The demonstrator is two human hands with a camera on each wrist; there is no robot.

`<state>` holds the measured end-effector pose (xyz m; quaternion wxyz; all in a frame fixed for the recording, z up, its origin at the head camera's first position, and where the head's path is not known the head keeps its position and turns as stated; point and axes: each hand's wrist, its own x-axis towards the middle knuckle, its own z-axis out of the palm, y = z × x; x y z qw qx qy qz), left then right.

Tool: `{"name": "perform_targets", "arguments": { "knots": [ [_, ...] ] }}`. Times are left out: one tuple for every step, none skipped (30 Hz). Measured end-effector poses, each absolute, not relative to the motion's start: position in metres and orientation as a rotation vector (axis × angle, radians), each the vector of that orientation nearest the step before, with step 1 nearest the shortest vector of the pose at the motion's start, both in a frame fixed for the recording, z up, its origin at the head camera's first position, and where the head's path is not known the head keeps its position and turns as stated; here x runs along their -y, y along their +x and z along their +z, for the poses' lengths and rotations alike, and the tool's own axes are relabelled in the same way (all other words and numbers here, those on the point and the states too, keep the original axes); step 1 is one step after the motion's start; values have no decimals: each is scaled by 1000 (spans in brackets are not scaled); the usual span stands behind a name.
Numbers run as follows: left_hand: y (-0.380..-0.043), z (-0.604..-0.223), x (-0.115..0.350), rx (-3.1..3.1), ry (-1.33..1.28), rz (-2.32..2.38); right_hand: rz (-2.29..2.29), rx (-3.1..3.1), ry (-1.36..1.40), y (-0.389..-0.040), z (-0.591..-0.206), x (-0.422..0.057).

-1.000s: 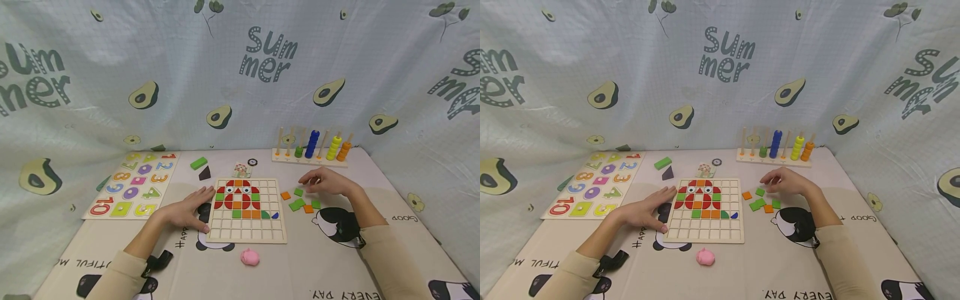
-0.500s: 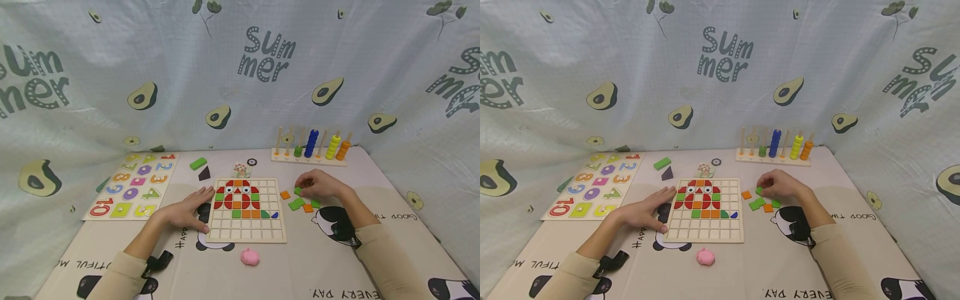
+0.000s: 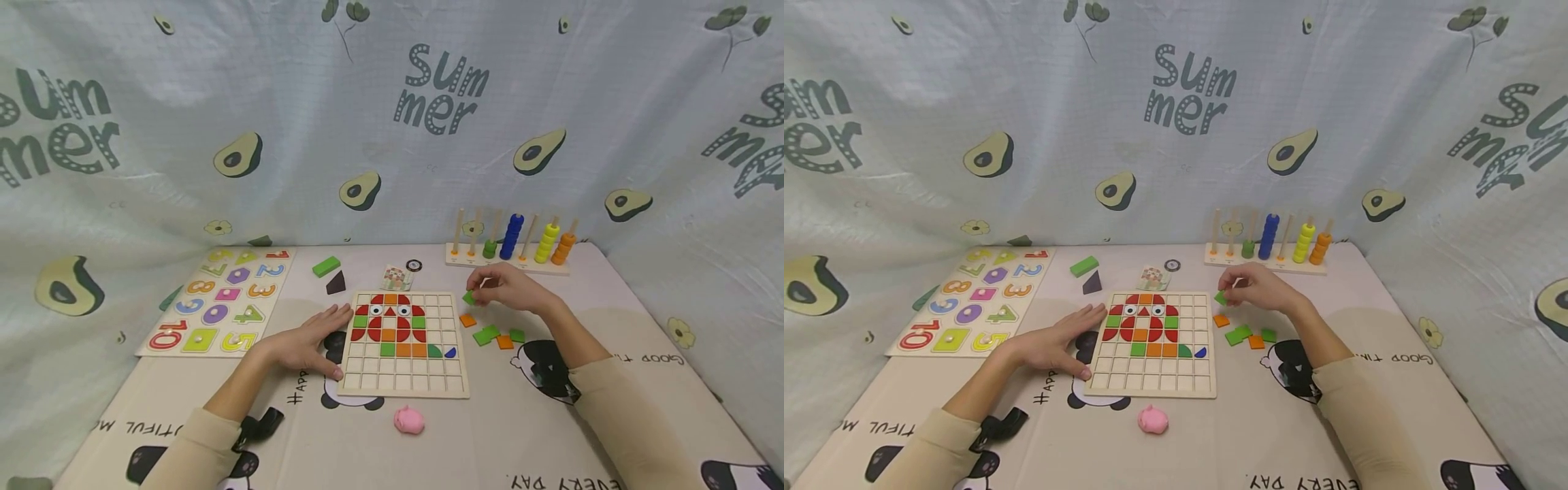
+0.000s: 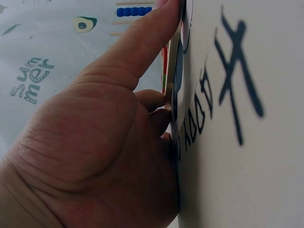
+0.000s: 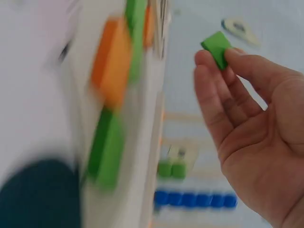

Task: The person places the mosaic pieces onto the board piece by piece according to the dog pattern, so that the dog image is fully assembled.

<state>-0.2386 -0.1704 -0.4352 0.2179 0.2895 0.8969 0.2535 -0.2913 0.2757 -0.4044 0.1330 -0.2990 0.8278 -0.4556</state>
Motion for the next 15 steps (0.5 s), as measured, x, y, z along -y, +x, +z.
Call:
{"name": "perform_targets", "arguments": {
  "knots": [
    [-239,-435,170,-2484,804,701,-1330,-2382,-898,-291,-402,-267],
    [-239,-435,170,-2484,807,700,-1328,-2370,-921,-290,-399,-257],
    [-238,-435,170,-2483,811,699,-1312,-2364,-946,-289,-396,-247],
    [-238,-435,170,-2481,813,701,-1285,-2360,-971,-288,-394,-236],
    [-238,-434,170,-2479,815,701,-1248,-2358,-1002,-286,-392,-224],
    [-238,-434,170,-2476,816,702,-1205,-2357,-1040,-284,-390,-213],
    [-238,-434,170,-2475,818,702,-1161,-2351,-1078,-283,-388,-201],
    [-238,-434,170,-2474,819,703,-1115,-2342,-1111,-281,-387,-190],
    [-238,-434,170,-2473,820,706,-1071,-2331,-1143,-279,-386,-179],
    [-238,-434,170,-2473,821,706,-1032,-2320,-1167,-277,-385,-169],
    [-237,-434,170,-2475,823,704,-1000,-2306,-1186,-275,-384,-159],
    [-238,-434,171,-2476,824,704,-967,-2298,-1199,-273,-384,-150],
    [-238,-433,171,-2478,824,702,-939,-2289,-1203,-271,-385,-142],
    [-238,-433,171,-2479,826,701,-915,-2278,-1209,-269,-385,-134],
    [-238,-433,171,-2479,827,700,-886,-2274,-1214,-267,-386,-128]
  ]
}}
